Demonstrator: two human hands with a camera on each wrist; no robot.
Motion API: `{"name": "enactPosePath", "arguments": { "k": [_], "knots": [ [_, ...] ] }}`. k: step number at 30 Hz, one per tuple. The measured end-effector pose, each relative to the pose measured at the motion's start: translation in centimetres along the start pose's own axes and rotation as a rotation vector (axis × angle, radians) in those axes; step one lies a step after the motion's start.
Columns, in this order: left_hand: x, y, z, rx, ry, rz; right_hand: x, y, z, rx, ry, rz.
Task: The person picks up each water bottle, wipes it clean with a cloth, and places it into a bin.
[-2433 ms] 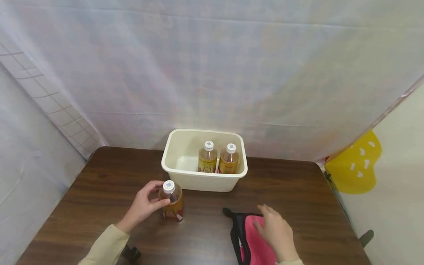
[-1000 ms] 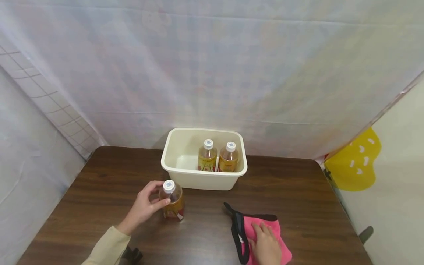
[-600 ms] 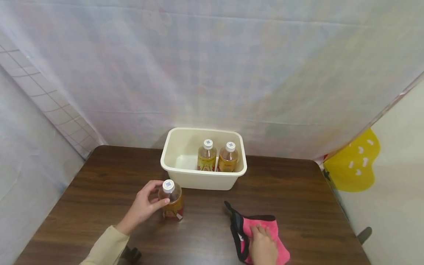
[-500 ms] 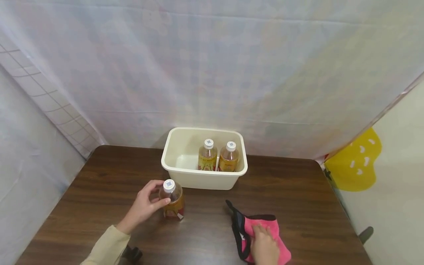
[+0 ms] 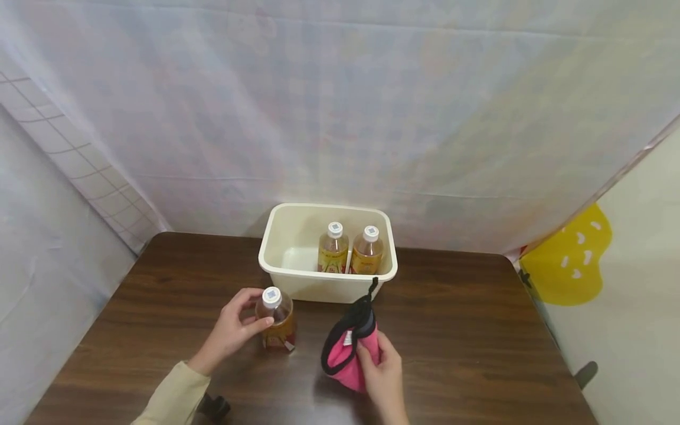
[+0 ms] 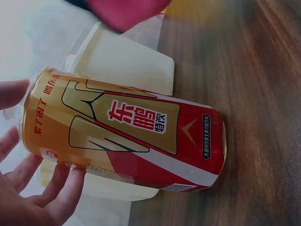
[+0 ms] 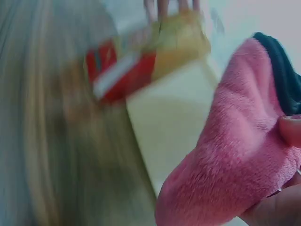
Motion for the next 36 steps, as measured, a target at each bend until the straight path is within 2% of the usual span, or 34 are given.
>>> {"name": "enactPosePath", "arguments": {
  "k": [2, 4, 9, 12, 14, 17, 24, 29, 33, 36],
  "knots": [
    [0.0, 0.0, 0.0, 0.002, -0.005, 0.004, 1.8, 0.2, -0.7, 0.013, 0.11, -0.039],
    [0.0, 0.0, -0.1, 0.001, -0.012, 0.005, 3.6, 0.5, -1.4, 0.008, 0.16, -0.086],
    [0.0, -0.1, 0.0, 0.016, -0.023, 0.028, 7.7, 1.1, -2.4, -0.047, 0.149, -0.186],
    [-0.3, -0.4, 1.4, 0.004, -0.011, 0.042, 9.3, 1.3, -3.1, -0.07, 0.141, -0.205],
    [-0.4, -0.5, 2.1, 0.007, -0.005, 0.043, 9.7, 1.3, -4.0, -0.086, 0.129, -0.199],
    [-0.5, -0.6, 3.1, 0.012, -0.016, 0.043, 10.2, 1.3, -4.1, -0.105, 0.114, -0.187],
    [-0.2, 0.0, 0.6, 0.009, 0.002, 0.071, 11.0, 1.1, -2.5, -0.242, 0.015, -0.135],
    [-0.2, 0.0, -0.2, 0.017, 0.022, 0.082, 11.1, 0.6, -2.2, -0.294, -0.064, -0.075],
    [-0.1, -0.1, -0.5, 0.032, 0.012, 0.092, 11.1, 0.1, -1.9, -0.317, -0.071, -0.035],
    [0.0, 0.0, -0.6, 0.018, -0.005, 0.088, 11.0, -0.2, -1.2, -0.271, -0.063, -0.028]
  ]
}}
Point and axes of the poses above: each hand's wrist, its own y-axis towards the middle knuckle, its own x-axis out of the palm, z = x × y, the point moved 5 cm from there along y, towards the middle knuckle, and after that the axes turned 3 degrees about -x, right-handed, at the moved point
